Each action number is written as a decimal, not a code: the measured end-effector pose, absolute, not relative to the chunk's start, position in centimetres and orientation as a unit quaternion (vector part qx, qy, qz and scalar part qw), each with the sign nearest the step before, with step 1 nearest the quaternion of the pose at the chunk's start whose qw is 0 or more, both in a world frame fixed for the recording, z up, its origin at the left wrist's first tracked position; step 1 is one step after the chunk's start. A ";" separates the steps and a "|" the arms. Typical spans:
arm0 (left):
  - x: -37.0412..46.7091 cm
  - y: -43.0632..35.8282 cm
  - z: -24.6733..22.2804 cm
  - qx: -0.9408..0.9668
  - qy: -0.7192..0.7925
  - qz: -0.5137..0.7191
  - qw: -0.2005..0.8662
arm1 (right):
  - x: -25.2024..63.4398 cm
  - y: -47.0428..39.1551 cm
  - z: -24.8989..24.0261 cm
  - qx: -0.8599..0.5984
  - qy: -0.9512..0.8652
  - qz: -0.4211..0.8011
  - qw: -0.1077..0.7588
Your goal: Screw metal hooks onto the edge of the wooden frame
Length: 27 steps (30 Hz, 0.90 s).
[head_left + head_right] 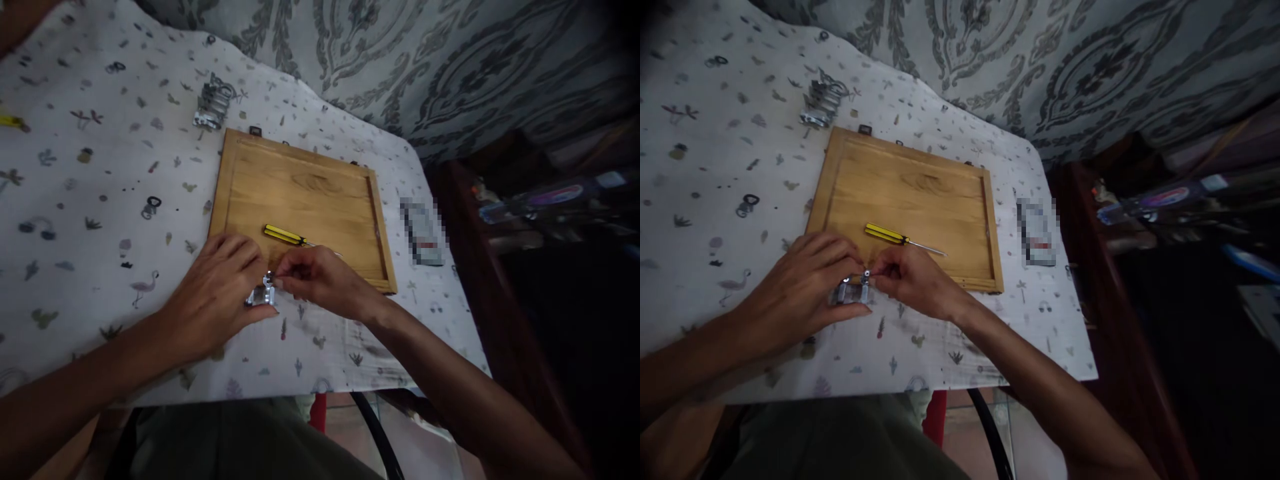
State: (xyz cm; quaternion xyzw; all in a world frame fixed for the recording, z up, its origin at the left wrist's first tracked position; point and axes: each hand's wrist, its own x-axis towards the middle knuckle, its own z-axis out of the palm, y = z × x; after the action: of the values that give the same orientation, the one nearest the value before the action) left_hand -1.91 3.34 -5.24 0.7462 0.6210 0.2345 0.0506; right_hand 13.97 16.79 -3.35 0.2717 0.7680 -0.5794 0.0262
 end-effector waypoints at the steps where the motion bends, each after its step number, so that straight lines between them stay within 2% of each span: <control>1: -1.9 3.3 -5.2 0.748 0.618 0.237 0.047 | 14.0 16.8 -3.4 0.270 0.769 -0.579 0.023; 13: -2.1 3.2 -5.3 0.751 0.617 0.230 0.052 | 13.8 16.2 -3.7 0.271 0.802 -0.532 -0.003; 27: -2.1 3.3 -5.4 0.753 0.610 0.241 0.046 | 13.6 16.1 -4.1 0.300 0.771 -0.561 -0.014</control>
State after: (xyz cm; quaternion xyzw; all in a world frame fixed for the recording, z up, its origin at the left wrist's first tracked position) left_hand -2.09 3.28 -5.36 0.7532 0.6103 0.2411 0.0462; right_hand 13.60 16.14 -4.08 0.3001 0.7712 -0.5612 -0.0140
